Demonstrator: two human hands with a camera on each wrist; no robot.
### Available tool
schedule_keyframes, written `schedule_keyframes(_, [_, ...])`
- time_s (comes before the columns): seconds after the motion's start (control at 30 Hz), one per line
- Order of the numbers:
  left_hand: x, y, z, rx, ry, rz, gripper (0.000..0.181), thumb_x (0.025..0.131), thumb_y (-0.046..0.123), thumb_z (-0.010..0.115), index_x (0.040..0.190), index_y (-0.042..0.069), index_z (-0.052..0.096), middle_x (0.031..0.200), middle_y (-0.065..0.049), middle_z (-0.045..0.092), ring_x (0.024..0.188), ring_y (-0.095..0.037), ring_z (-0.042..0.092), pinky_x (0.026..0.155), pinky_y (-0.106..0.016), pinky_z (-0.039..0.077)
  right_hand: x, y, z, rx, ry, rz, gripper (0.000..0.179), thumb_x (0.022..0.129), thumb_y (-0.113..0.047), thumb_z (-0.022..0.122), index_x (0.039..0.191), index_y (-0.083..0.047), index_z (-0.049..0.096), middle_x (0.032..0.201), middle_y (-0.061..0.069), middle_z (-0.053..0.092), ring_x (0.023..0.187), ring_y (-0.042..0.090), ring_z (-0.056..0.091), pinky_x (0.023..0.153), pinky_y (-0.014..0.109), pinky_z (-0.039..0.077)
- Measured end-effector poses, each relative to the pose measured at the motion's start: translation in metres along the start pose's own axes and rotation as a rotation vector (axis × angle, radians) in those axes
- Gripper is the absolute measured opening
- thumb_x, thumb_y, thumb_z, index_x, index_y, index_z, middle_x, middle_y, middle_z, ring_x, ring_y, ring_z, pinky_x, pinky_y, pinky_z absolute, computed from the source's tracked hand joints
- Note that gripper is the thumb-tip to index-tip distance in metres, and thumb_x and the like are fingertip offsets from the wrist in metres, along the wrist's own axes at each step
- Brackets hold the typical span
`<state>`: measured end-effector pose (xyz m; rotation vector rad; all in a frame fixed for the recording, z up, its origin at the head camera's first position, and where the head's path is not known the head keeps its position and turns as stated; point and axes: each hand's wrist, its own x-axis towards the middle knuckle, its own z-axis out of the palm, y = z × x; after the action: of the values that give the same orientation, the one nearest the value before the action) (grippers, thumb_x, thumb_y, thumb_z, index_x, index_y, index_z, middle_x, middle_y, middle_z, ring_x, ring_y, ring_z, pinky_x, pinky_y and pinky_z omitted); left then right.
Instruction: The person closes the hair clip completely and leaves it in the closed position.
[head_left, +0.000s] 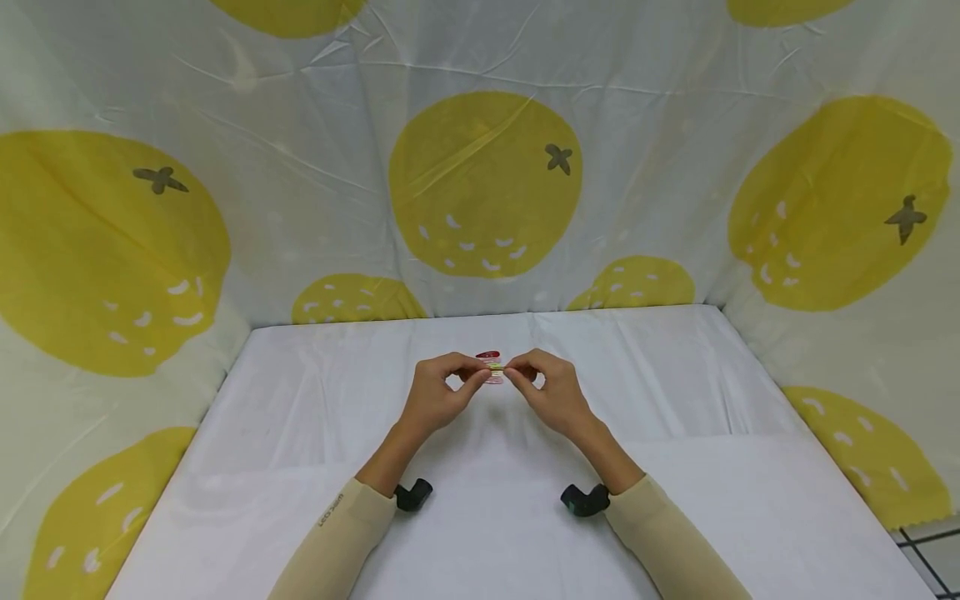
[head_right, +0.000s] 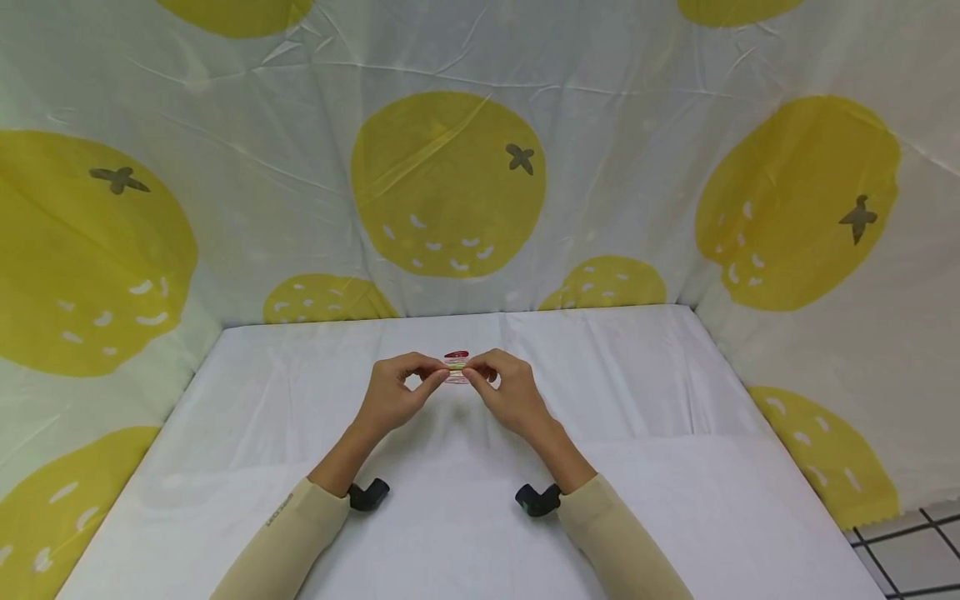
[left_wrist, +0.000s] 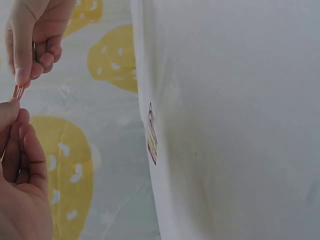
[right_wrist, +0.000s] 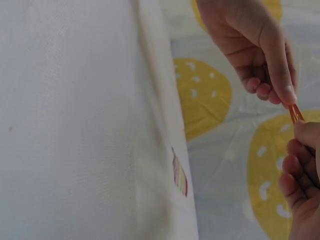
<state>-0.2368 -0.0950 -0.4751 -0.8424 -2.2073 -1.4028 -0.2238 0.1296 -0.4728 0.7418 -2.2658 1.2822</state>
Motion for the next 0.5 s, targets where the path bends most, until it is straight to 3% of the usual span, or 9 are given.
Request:
schedule_keyframes(0.1, [0.000, 0.004, 0.000, -0.004, -0.002, -0.027, 0.006, 0.088, 0.004, 0.080, 0.093, 0.008, 0.079, 0.084, -0.005, 0.077, 0.072, -0.016, 0.067, 0.068, -0.031, 0.058, 0.000, 0.000, 0.000, 0.012, -0.005, 0.011, 0.006, 0.094, -0.017, 0.077, 0.099, -0.014, 0.076, 0.088, -0.004, 0.073, 0.076, 0.009, 0.059, 0.069, 0.025, 0.052])
schedule_keyframes(0.33, [0.005, 0.041, -0.011, -0.057, -0.037, -0.068, 0.004, 0.091, -0.001, 0.075, 0.094, -0.001, 0.078, 0.088, -0.011, 0.077, 0.075, -0.020, 0.067, 0.072, -0.023, 0.055, 0.000, -0.003, 0.000, 0.039, -0.030, 0.030, 0.006, 0.096, -0.017, 0.075, 0.101, -0.013, 0.075, 0.090, -0.003, 0.074, 0.078, 0.010, 0.061, 0.070, 0.028, 0.054])
schedule_keyframes(0.5, [0.005, 0.042, -0.012, -0.059, -0.065, -0.084, 0.007, 0.093, 0.001, 0.074, 0.097, -0.001, 0.078, 0.092, -0.011, 0.078, 0.080, -0.018, 0.068, 0.075, -0.024, 0.056, 0.000, -0.005, -0.003, 0.045, -0.049, 0.025, 0.006, 0.097, -0.017, 0.073, 0.101, -0.013, 0.075, 0.093, -0.002, 0.074, 0.081, 0.010, 0.063, 0.073, 0.027, 0.055])
